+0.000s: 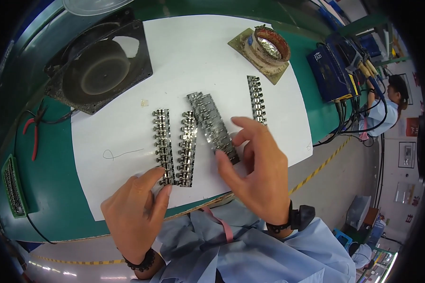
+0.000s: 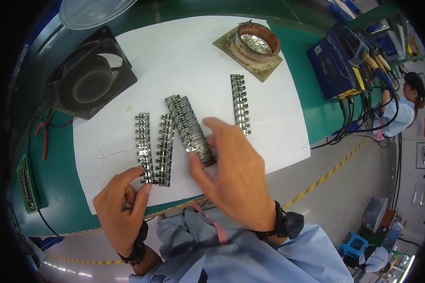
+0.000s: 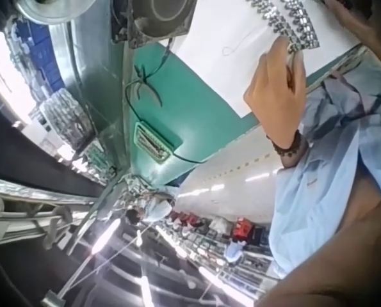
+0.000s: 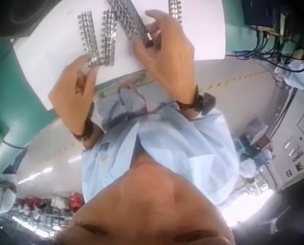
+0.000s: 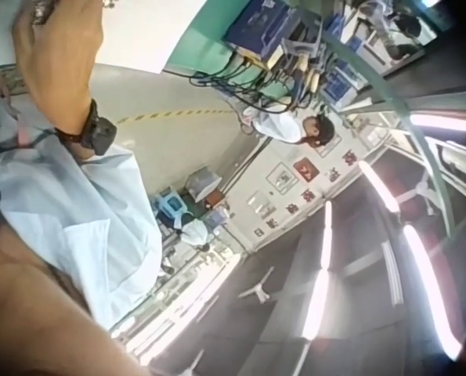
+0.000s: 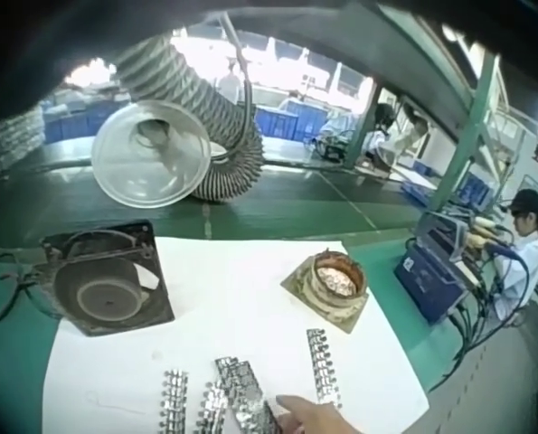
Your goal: Solder metal pins onto multiple PCB strips.
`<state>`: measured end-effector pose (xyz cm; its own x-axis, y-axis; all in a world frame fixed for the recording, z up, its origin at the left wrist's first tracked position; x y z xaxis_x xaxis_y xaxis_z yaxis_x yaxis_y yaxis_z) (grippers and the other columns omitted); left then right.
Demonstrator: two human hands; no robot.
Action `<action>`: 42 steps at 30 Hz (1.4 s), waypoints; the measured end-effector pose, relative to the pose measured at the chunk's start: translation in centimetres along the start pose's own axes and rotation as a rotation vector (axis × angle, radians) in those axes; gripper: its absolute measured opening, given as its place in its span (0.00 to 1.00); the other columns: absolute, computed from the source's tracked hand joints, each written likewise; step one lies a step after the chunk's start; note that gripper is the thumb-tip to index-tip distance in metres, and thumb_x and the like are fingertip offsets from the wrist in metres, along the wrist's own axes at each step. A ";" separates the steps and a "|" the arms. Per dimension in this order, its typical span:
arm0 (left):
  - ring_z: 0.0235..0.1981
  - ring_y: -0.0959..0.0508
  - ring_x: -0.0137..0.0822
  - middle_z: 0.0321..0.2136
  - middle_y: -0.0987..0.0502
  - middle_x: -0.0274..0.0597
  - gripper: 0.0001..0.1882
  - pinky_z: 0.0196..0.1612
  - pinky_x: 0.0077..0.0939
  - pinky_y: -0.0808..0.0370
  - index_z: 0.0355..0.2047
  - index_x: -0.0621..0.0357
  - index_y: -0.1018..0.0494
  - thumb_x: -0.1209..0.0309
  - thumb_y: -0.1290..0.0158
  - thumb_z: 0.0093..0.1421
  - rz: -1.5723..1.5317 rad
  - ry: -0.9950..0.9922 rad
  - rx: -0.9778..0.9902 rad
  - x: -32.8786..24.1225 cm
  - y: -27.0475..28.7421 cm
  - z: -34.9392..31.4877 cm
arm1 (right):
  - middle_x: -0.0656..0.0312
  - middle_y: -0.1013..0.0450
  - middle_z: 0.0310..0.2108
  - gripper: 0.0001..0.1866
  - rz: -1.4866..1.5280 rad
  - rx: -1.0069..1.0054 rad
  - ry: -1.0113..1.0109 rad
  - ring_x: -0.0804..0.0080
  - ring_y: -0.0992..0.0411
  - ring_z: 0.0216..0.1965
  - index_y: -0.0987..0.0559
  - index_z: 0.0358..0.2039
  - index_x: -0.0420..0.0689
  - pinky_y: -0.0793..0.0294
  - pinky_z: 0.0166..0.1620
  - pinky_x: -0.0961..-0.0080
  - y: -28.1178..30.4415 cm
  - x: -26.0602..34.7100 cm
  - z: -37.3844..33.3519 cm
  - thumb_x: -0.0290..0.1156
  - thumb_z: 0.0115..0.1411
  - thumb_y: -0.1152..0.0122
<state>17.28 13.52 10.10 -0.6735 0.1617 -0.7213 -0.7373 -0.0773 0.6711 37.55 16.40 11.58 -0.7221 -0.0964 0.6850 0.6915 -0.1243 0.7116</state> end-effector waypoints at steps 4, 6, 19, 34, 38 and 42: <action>0.13 0.36 0.28 0.16 0.32 0.35 0.17 0.18 0.24 0.42 0.39 0.57 0.23 0.78 0.35 0.48 0.057 -0.016 0.016 -0.1 0.1 0.1 | 0.65 0.30 0.29 0.21 -0.073 -0.131 0.038 0.82 0.38 0.20 0.26 0.46 0.40 0.37 0.23 0.82 1.6 -0.3 0.7 0.19 0.51 0.33; 0.13 0.34 0.30 0.16 0.32 0.34 0.17 0.18 0.25 0.39 0.39 0.55 0.23 0.76 0.35 0.48 0.083 -0.022 0.024 -0.1 0.2 0.0 | 0.65 0.31 0.27 0.19 -0.105 -0.124 0.032 0.83 0.38 0.20 0.26 0.45 0.40 0.37 0.23 0.82 1.9 -1.3 1.1 0.20 0.52 0.34; 0.13 0.34 0.30 0.16 0.32 0.34 0.15 0.18 0.25 0.39 0.39 0.55 0.23 0.76 0.35 0.49 0.069 -0.011 0.006 -0.1 0.2 -0.1 | 0.60 0.29 0.20 0.14 0.131 -0.127 -0.131 0.76 0.33 0.18 0.28 0.43 0.38 0.35 0.23 0.79 4.4 -2.8 2.2 0.22 0.57 0.36; 0.14 0.39 0.27 0.17 0.33 0.38 0.17 0.19 0.23 0.45 0.40 0.61 0.23 0.82 0.37 0.48 0.024 -0.015 0.014 0.1 0.1 -0.2 | 0.64 0.26 0.28 0.19 0.092 0.154 -0.082 0.82 0.32 0.26 0.24 0.45 0.42 0.35 0.25 0.84 1.4 -1.7 0.9 0.24 0.53 0.30; 0.14 0.39 0.27 0.17 0.32 0.38 0.17 0.19 0.23 0.44 0.40 0.61 0.23 0.82 0.37 0.47 0.016 -0.012 0.009 -0.1 0.0 -0.2 | 0.60 0.26 0.34 0.23 -0.051 0.096 0.172 0.76 0.31 0.31 0.24 0.46 0.43 0.32 0.28 0.81 1.3 -0.4 0.8 0.25 0.49 0.28; 0.13 0.35 0.30 0.15 0.33 0.35 0.16 0.18 0.25 0.40 0.39 0.55 0.23 0.76 0.35 0.49 0.042 0.019 0.000 0.1 0.2 -0.1 | 0.58 0.27 0.36 0.29 -0.071 0.132 0.247 0.73 0.32 0.31 0.26 0.51 0.44 0.31 0.28 0.78 0.7 0.2 0.6 0.25 0.47 0.27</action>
<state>17.10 13.43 10.11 -0.7051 0.1392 -0.6953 -0.7080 -0.0838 0.7012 37.85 16.87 12.32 -0.7400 -0.3314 0.5854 0.6235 -0.0115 0.7817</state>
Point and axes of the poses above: each hand's wrist, its own z-axis towards the middle knuckle, its own y-axis out of the back of the hand, x = y × z, the point moved 5 cm from there along z, towards the middle knuckle
